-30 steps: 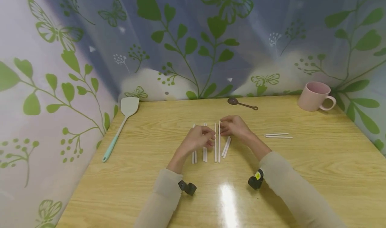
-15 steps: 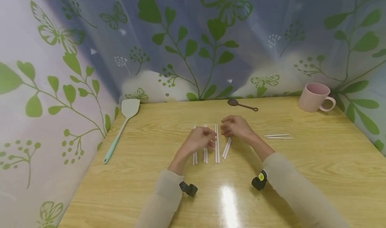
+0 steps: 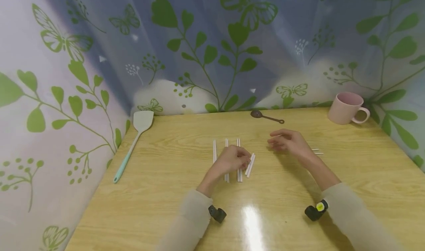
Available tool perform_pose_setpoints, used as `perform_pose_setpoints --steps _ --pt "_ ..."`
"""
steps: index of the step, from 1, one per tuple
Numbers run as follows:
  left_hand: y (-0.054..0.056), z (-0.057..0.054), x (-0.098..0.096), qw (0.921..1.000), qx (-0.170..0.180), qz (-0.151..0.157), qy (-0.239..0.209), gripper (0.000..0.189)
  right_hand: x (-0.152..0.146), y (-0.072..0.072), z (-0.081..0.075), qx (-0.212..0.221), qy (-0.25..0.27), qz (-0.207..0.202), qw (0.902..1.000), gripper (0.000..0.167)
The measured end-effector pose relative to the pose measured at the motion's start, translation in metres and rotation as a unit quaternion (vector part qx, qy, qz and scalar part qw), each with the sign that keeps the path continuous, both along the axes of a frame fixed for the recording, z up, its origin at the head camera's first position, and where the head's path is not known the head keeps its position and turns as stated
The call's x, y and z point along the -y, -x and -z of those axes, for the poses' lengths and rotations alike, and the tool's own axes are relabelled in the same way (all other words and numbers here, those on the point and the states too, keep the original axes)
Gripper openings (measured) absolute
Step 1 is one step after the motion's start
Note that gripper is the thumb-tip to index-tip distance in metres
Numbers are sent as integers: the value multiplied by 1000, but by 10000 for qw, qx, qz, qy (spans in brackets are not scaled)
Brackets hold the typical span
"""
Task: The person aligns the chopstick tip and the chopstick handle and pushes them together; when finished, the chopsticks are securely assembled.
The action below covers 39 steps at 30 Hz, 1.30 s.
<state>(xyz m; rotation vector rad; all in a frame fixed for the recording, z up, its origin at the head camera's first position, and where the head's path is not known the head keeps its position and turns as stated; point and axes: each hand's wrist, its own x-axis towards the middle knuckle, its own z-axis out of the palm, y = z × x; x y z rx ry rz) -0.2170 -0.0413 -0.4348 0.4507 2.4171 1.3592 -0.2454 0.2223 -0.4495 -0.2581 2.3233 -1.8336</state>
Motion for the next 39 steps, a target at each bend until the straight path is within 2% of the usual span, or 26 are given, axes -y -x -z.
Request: perform_pose_setpoints --steps 7,12,15,21,29,39 --pt "-2 1 -13 9944 -612 81 860 23 -50 -16 1 -643 -13 723 9953 35" --pt "-1 -1 -23 9907 -575 32 1235 29 -75 -23 1 -757 123 1127 9907 33" --pt "-1 -1 -28 9899 -581 35 1290 29 -86 -24 4 -814 27 1119 9904 31" --pt "-2 3 -39 9900 -569 60 1292 34 -94 -29 13 -776 -550 1092 9895 35" --pt "1 9 -50 9858 -897 111 1414 34 -94 -31 15 -579 -1474 1107 9812 30" --pt "6 13 -57 9810 -1412 74 1327 37 -96 -29 17 -313 -1432 898 9851 38"
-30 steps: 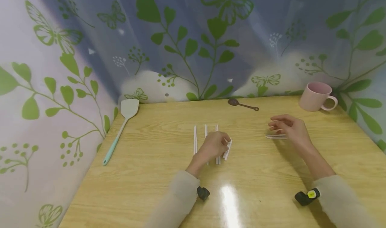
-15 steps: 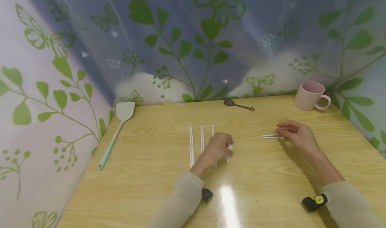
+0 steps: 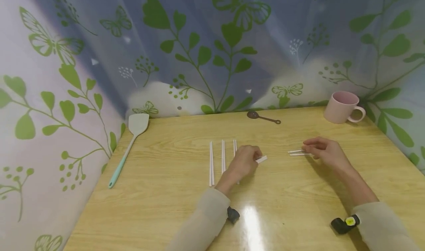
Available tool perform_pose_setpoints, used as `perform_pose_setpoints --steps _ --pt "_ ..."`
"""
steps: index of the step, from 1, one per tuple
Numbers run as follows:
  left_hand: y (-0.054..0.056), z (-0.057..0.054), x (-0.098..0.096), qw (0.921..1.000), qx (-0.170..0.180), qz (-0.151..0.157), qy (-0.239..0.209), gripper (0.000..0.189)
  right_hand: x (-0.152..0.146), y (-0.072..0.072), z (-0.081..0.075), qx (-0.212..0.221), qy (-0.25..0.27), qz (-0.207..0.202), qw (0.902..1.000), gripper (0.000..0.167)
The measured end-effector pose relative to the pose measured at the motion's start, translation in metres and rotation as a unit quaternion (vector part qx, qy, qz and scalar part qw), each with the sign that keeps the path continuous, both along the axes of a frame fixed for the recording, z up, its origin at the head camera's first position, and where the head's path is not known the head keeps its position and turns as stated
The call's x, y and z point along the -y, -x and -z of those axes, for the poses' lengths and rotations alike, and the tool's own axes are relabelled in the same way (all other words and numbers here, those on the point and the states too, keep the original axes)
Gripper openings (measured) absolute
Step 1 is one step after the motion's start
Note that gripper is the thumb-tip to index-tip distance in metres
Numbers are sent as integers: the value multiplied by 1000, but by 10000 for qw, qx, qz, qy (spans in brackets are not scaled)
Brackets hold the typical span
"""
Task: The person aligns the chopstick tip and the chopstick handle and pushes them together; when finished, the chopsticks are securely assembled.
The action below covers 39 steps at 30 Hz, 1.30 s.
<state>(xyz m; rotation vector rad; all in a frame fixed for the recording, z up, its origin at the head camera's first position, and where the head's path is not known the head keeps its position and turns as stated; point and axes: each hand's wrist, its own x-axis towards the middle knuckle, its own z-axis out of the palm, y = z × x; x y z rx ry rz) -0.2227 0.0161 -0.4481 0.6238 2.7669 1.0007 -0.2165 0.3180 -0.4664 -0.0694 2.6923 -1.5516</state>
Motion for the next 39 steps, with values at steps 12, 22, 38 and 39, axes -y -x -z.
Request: perform_pose_setpoints --steps 12,22,38,39 --pt "-6 -2 5 9999 -46 -135 -84 30 -5 -1 -6 21 -97 216 9997 45" --pt "-10 -2 11 9999 63 18 -135 26 -12 -1 -9 251 -476 -71 9985 48" --pt "-13 -4 10 9977 251 555 284 25 -20 -1 -8 404 -333 -989 9937 42" --pt "-13 -5 10 9975 261 571 315 24 -19 -1 -7 386 -344 -1050 9931 40"
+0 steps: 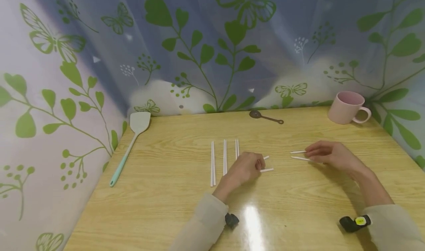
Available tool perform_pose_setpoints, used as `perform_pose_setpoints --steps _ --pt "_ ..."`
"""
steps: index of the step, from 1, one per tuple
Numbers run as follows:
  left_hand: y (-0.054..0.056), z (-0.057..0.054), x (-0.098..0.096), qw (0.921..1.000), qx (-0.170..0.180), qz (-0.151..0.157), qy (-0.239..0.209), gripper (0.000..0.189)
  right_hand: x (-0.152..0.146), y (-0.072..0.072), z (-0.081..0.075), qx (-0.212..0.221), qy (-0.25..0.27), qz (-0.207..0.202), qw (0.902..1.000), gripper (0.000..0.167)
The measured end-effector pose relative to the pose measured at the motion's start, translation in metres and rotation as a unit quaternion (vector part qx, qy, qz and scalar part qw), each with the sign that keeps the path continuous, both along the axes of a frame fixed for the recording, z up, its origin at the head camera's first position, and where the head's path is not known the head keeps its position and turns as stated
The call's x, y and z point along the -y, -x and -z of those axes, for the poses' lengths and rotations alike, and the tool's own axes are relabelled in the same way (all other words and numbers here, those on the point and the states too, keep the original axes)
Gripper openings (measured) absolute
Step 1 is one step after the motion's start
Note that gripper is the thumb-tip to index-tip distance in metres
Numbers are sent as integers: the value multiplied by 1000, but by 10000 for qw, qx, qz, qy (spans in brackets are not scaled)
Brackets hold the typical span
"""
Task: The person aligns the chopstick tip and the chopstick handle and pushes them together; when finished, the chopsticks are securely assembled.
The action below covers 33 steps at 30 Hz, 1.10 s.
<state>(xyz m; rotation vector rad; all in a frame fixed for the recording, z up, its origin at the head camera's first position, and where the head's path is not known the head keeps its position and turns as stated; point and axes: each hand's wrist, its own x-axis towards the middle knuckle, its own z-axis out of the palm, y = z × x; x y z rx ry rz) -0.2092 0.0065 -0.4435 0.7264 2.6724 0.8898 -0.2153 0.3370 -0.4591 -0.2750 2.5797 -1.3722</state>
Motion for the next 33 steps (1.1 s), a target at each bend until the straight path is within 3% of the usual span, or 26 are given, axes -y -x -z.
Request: perform_pose_setpoints --steps 6,12,18,23,27,33 --pt "-2 -1 -2 9996 -21 140 258 24 6 2 3 -312 -225 -366 9986 35" --pt "-4 -3 -4 9985 -46 276 479 30 11 0 4 -221 -353 -307 9987 31" --pt "-4 -13 0 9993 182 175 266 36 12 -1 6 -115 -440 -188 9988 23" --pt "-4 -23 6 9997 249 9 71 28 6 -3 5 -217 -322 -321 9987 23" --pt "-2 -33 16 9988 382 -163 -270 24 6 -5 -8 -256 2 -398 9989 24" --pt "4 -50 36 9917 477 -375 -1136 22 24 -9 -41 -620 715 -503 9942 21"
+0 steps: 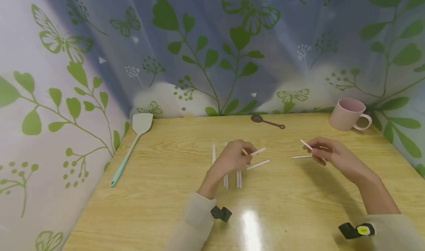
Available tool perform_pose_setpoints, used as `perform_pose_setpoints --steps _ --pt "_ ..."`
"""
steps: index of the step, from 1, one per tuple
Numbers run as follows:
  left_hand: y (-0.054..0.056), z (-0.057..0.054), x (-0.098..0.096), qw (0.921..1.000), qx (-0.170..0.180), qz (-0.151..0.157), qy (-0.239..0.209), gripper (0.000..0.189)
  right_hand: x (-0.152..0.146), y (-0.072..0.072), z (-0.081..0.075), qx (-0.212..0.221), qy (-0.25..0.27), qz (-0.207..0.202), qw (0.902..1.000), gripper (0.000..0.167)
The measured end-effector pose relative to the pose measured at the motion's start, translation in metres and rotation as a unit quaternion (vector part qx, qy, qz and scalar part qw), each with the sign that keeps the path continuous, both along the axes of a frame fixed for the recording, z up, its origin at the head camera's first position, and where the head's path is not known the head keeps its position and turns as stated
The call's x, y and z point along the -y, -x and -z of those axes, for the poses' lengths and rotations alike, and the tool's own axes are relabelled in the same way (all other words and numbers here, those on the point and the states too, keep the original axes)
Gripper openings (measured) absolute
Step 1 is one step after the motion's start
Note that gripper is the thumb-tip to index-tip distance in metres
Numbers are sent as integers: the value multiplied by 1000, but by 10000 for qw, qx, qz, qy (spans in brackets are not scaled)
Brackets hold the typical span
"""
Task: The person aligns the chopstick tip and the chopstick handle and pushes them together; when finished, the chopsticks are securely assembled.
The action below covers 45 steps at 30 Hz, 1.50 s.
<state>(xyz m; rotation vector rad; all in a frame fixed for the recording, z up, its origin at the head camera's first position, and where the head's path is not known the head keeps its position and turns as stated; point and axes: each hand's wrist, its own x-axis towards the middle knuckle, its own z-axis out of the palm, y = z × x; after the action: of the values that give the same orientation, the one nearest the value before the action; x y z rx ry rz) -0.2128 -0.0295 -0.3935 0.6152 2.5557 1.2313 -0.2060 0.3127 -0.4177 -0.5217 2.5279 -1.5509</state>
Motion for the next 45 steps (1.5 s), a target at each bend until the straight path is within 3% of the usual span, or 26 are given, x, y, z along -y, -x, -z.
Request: perform_pose_setpoints --steps 6,13,19,24,31,39,45 --pt "2 -9 9 9996 -183 70 -193 22 24 -5 -24 -359 517 -94 9980 22" --pt "5 -15 19 9966 -571 143 -570 21 57 -3 -40 -387 866 -145 9954 24" --pt "4 -19 28 9920 -662 69 -1069 25 85 -1 -46 -261 1320 109 9908 20" --pt "3 -23 28 9834 -831 -33 -1614 21 98 -5 -51 -243 1814 343 9825 19" --pt "-1 -28 21 9731 -707 -31 -2192 17 105 -13 -55 -300 2396 -147 9703 14" --pt "-5 -30 18 9691 -900 119 -2293 18 110 -18 -59 -265 2656 -404 9629 13" --pt "-6 -32 18 9694 -751 259 -2325 19 109 -19 -60 -375 2579 -370 9647 13"
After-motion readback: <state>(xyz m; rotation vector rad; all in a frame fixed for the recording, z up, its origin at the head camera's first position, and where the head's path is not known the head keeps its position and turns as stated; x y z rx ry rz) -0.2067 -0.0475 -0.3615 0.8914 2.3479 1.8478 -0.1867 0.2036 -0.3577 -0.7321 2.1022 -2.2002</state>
